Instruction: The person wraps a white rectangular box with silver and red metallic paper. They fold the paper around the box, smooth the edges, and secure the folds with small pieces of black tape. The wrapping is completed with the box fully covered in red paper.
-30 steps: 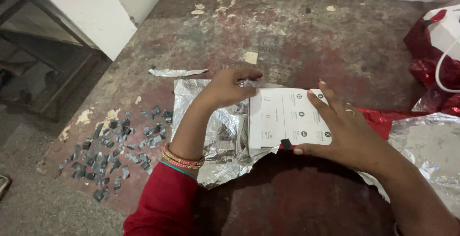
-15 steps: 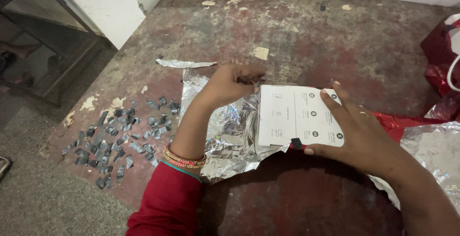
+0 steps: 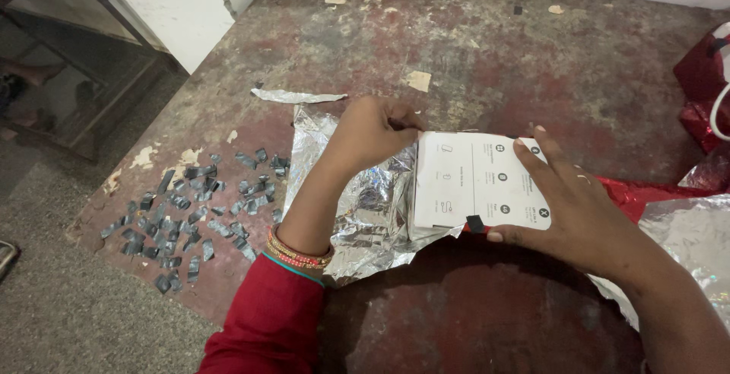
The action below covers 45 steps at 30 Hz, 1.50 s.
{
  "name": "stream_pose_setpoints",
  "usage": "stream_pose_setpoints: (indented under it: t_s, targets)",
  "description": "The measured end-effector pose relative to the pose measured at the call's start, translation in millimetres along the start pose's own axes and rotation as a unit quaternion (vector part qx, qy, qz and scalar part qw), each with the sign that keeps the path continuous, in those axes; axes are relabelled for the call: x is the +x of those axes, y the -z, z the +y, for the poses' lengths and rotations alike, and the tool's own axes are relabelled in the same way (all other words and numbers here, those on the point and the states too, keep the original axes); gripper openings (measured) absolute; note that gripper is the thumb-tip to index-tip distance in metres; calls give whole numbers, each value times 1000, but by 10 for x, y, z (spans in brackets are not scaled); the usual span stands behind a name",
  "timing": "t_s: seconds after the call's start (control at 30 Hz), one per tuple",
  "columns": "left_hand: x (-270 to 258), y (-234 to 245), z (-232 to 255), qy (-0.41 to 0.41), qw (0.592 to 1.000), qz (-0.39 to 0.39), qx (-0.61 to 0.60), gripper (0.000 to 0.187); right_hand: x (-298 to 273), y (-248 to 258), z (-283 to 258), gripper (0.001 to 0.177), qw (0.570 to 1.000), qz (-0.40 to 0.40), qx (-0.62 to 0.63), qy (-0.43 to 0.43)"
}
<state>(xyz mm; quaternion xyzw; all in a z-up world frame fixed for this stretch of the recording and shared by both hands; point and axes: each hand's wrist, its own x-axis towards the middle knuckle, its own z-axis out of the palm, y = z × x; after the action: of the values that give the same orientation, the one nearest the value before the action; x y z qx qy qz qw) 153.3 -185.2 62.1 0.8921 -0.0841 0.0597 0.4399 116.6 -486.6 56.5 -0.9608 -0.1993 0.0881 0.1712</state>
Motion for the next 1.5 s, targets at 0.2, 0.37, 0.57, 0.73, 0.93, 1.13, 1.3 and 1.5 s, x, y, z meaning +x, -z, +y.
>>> stream_pose_setpoints:
  t_s: [0.2, 0.37, 0.57, 0.73, 0.93, 1.13, 1.3, 1.5]
  targets:
    - [-81, 112, 72, -103, 989, -19, 101, 20, -7, 3, 9, 135, 1000, -4, -2, -8]
    - [-217, 137, 116, -157, 953, -54, 252, 38, -10, -11, 28, 133, 999, 15, -6, 31]
    - [-510, -60, 134, -207, 914, 71, 342, 59, -17, -8, 35, 131, 998, 27, -6, 55]
    - [-464, -97, 103, -189, 944, 68, 262, 33, -25, 10, 11, 132, 999, 16, -5, 28]
    - [-518, -278, 227, -164, 936, 109, 290, 32, -13, -7, 4, 133, 1000, 8, -7, 12]
    - [-586, -412, 377, -167, 914, 172, 327, 31, -9, 0, 14, 134, 1000, 10, -5, 16]
    - [-612, -483, 334, -153, 931, 167, 287, 40, -13, -7, 22, 133, 1000, 9, 8, 17]
    - [-630, -519, 245, -148, 943, 166, 250, 46, 8, -17, 23, 133, 1000, 0, -16, 0]
